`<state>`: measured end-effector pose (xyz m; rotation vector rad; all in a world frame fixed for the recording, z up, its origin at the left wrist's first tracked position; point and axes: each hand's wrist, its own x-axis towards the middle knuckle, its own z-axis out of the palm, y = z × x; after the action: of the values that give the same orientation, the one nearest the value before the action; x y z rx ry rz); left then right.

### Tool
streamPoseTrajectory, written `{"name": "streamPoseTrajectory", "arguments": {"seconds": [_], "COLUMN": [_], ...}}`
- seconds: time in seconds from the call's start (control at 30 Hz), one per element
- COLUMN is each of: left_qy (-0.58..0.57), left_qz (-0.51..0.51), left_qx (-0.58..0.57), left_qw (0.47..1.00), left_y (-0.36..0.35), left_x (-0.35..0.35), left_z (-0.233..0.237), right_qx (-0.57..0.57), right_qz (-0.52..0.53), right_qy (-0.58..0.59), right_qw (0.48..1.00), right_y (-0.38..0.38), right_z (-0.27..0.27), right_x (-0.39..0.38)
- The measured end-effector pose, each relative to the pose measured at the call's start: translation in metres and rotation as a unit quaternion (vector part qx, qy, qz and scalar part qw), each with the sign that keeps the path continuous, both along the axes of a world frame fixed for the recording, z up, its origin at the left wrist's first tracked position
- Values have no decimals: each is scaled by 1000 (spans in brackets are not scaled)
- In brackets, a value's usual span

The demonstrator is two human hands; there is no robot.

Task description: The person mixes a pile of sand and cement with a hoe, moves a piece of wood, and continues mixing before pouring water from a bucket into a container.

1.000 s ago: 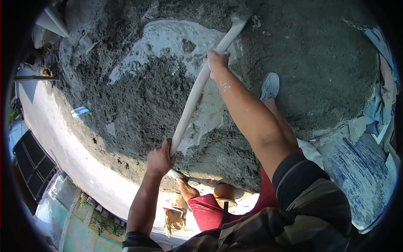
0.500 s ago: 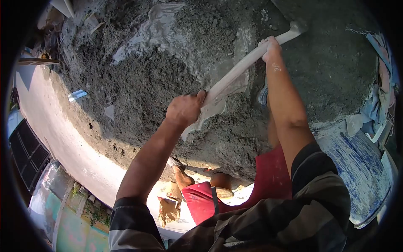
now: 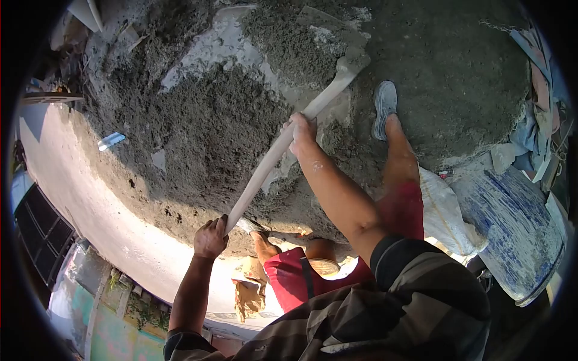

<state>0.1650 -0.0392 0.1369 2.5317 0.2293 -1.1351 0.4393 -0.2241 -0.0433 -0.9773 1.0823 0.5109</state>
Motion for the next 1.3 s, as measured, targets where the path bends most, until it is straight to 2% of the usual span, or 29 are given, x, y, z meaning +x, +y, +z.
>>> {"name": "streamPoseTrajectory", "arguments": {"seconds": [0.07,0.17,0.27,0.37,0.43,0.47,0.5,0.57,0.63,0.67,0.73,0.8,0.83,0.87,0.97,1.03,1.1,1.17,1.27,1.3], "left_qy": [15,-40,-53,-68,-47,-38,-27,-20,17,36,51,32,28,31,-7,28,19,-34,-44,-28], "left_qz": [12,33,20,1,-9,-7,-4,-16,17,18,34,52,60,61,55,59,76,78,72,72], "left_qx": [-7,-27,-31,-30,-22,-27,-35,-35,-37,-21,15,46,64,77,86,94,77,32,-26,-42], "left_qw": [1000,998,998,997,999,999,999,999,999,999,998,997,996,995,995,993,994,996,996,996], "left_y": [-13,-50,-80,-96,-92,-88,-86,-69,-45,-35,-12,3,12,20,33,32,11,-18,-66,-83], "left_x": [-10,27,129,227,257,259,257,232,198,186,151,115,90,63,-37,-88,-77,-39,41,76], "left_z": [2,-11,-37,-67,-72,-75,-77,-63,-45,-33,-7,7,15,23,45,50,57,50,9,-3], "right_qx": [41,25,-7,-22,-35,-99,-166,-199,-235,-271,-186,-157,-155,-100,17,35,63,24,-27,-24], "right_qz": [-15,-34,-42,-66,-68,-26,18,52,41,133,82,66,26,46,42,61,17,7,0,-7], "right_qy": [-14,-47,-100,-106,-100,-84,-65,-14,17,61,76,59,45,47,37,37,11,1,-50,-71], "right_qw": [999,998,994,992,992,991,984,979,971,951,976,984,987,993,998,997,998,1000,998,997], "right_y": [-14,-66,-124,-152,-143,-132,-126,-99,-56,-39,-2,23,38,45,64,62,42,4,-73,-104], "right_z": [18,25,-13,-59,-91,-94,-97,-99,-74,-56,-27,-29,-18,-29,27,57,71,68,33,6], "right_x": [-11,34,127,217,246,251,245,224,184,165,129,93,69,40,-43,-70,-66,-32,54,85]}}
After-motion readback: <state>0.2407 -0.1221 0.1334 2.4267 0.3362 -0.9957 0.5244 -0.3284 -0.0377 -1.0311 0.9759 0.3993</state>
